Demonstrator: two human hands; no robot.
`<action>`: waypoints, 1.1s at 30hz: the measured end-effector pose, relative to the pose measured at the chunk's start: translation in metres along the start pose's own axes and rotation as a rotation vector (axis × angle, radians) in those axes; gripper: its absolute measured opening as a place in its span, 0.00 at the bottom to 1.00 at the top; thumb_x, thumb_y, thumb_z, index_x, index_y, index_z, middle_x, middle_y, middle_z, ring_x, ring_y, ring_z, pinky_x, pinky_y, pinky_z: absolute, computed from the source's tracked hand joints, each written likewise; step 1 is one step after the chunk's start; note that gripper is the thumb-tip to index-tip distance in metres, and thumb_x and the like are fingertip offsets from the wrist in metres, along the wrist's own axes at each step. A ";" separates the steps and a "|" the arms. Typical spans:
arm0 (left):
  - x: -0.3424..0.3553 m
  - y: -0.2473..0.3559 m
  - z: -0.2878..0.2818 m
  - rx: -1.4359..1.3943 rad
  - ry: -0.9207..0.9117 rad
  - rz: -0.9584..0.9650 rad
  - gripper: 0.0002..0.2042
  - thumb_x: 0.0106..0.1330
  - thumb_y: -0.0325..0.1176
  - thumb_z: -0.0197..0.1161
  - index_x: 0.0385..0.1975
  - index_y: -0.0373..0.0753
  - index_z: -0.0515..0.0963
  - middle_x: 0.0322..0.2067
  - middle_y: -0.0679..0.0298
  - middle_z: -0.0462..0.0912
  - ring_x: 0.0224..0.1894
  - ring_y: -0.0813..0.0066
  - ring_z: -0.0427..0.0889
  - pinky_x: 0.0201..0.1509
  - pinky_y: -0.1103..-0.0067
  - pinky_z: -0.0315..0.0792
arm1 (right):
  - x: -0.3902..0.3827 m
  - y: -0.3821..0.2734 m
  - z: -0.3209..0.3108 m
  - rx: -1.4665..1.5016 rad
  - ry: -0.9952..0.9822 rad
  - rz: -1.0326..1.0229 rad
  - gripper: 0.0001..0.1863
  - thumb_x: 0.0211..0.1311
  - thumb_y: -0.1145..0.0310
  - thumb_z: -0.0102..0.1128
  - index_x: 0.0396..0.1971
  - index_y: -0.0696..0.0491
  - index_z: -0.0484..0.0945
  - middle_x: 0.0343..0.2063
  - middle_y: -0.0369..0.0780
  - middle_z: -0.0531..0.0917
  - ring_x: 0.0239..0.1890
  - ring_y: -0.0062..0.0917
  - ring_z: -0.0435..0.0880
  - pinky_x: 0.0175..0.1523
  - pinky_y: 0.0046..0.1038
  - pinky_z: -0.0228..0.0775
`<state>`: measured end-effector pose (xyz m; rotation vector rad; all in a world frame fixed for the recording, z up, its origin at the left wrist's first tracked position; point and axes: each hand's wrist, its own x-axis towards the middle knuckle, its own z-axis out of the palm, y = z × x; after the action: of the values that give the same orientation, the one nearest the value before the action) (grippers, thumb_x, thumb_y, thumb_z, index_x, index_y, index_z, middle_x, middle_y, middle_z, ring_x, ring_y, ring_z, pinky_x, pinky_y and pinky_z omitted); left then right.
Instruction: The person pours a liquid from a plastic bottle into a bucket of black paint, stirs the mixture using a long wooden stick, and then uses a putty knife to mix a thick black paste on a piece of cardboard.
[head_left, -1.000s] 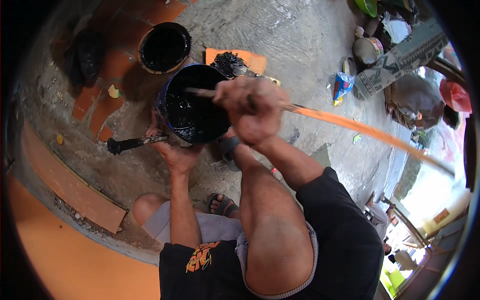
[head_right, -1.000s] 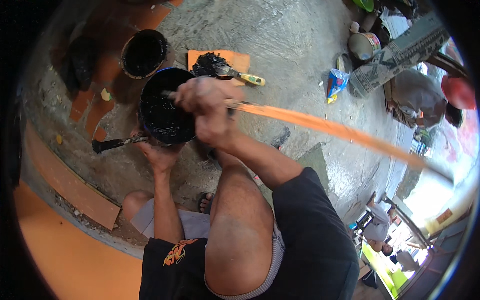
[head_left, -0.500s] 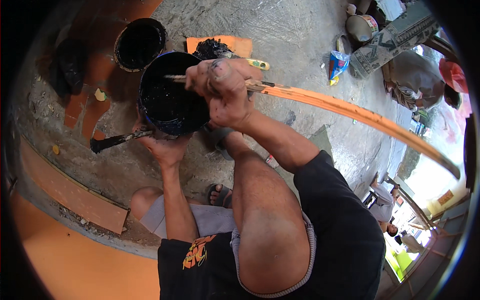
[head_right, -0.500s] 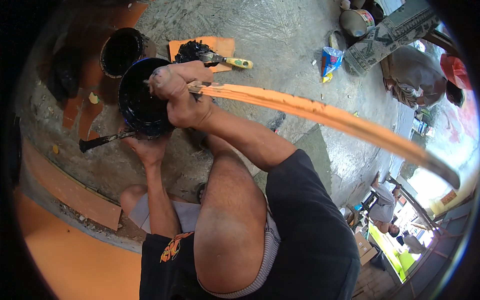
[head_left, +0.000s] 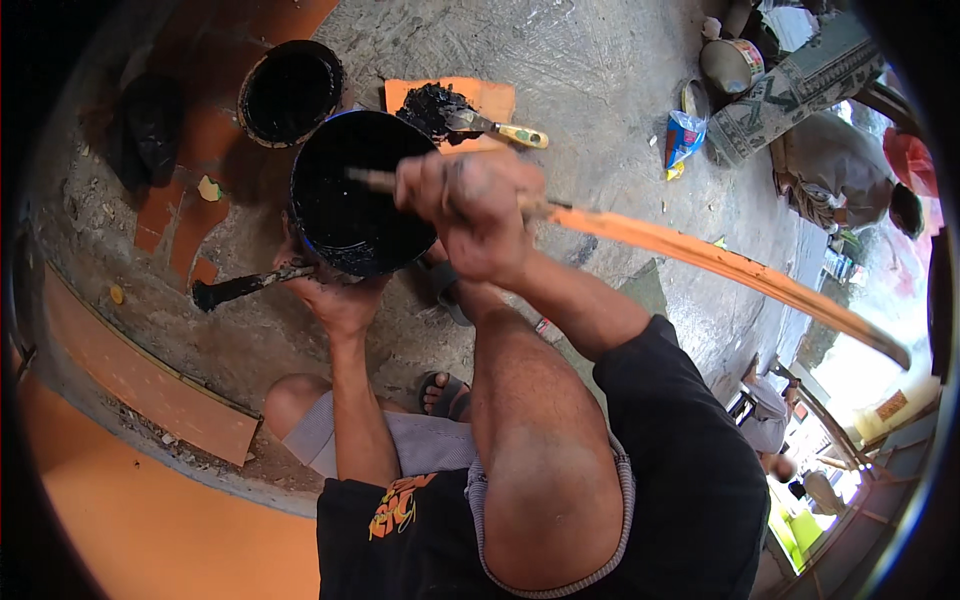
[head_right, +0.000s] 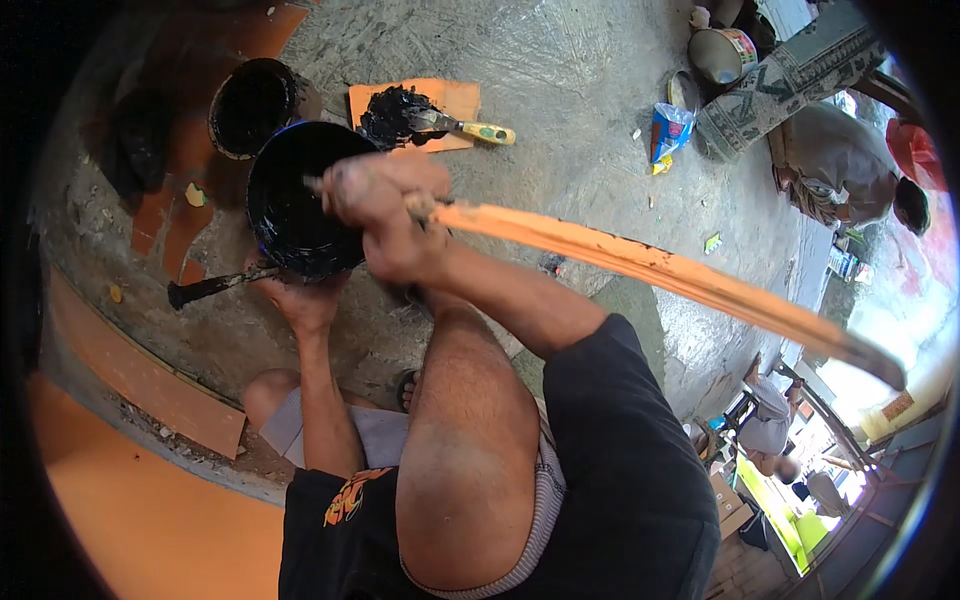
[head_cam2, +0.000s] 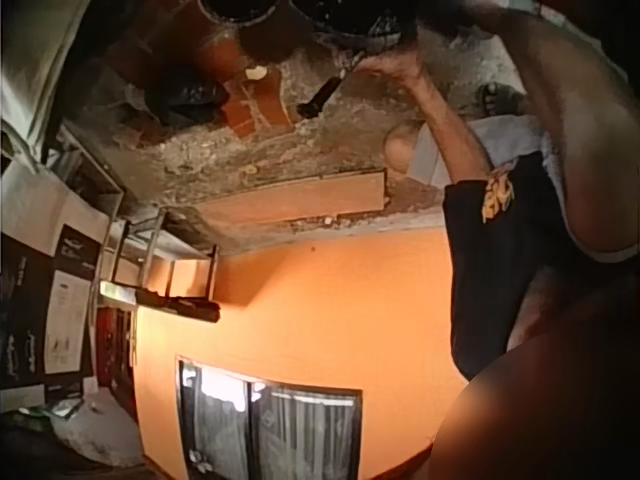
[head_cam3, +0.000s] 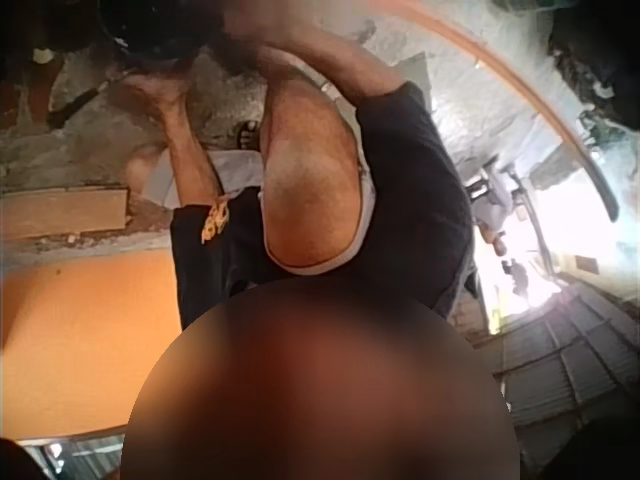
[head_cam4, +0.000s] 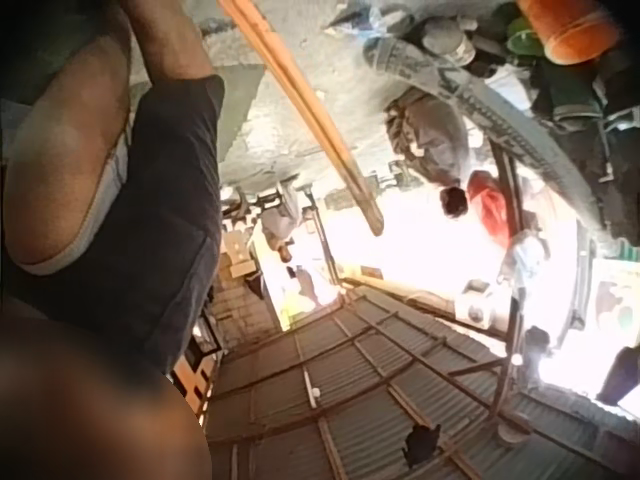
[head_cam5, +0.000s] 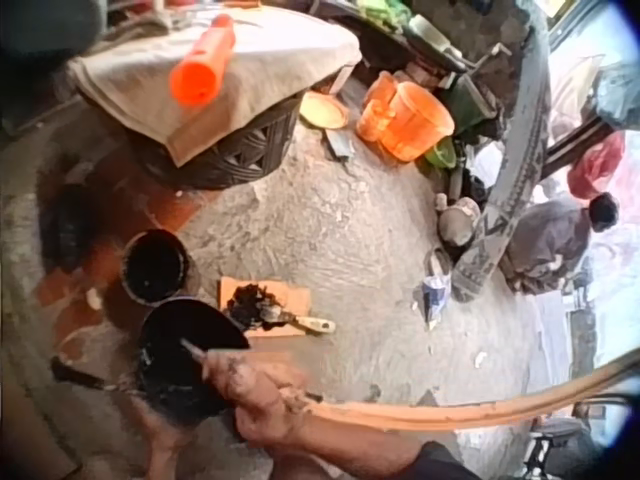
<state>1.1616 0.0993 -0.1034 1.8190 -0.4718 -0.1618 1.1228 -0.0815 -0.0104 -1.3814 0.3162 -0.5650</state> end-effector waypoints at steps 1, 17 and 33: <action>-0.002 -0.006 -0.004 -0.001 0.010 0.022 0.55 0.35 0.31 0.84 0.63 0.30 0.50 0.61 0.48 0.60 0.64 0.54 0.63 0.68 0.62 0.57 | -0.009 -0.012 0.002 0.289 -0.004 0.153 0.21 0.66 0.58 0.46 0.14 0.52 0.61 0.13 0.37 0.61 0.20 0.28 0.65 0.38 0.32 0.65; 0.000 -0.001 -0.001 0.153 0.002 0.072 0.51 0.33 0.31 0.84 0.58 0.33 0.54 0.53 0.52 0.66 0.54 0.59 0.71 0.60 0.66 0.65 | 0.005 0.008 0.006 0.334 0.242 -0.100 0.18 0.69 0.65 0.43 0.17 0.52 0.59 0.13 0.35 0.58 0.17 0.24 0.61 0.29 0.36 0.63; -0.002 -0.005 -0.015 0.279 0.001 0.115 0.50 0.33 0.32 0.84 0.58 0.31 0.56 0.53 0.49 0.68 0.53 0.56 0.72 0.59 0.66 0.65 | -0.007 -0.027 -0.009 0.250 -0.046 0.443 0.21 0.66 0.61 0.42 0.13 0.52 0.60 0.12 0.34 0.58 0.16 0.23 0.59 0.28 0.28 0.59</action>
<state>1.1664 0.1147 -0.1040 2.0565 -0.6218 -0.0160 1.1072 -0.0880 0.0141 -1.0385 0.4816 -0.1964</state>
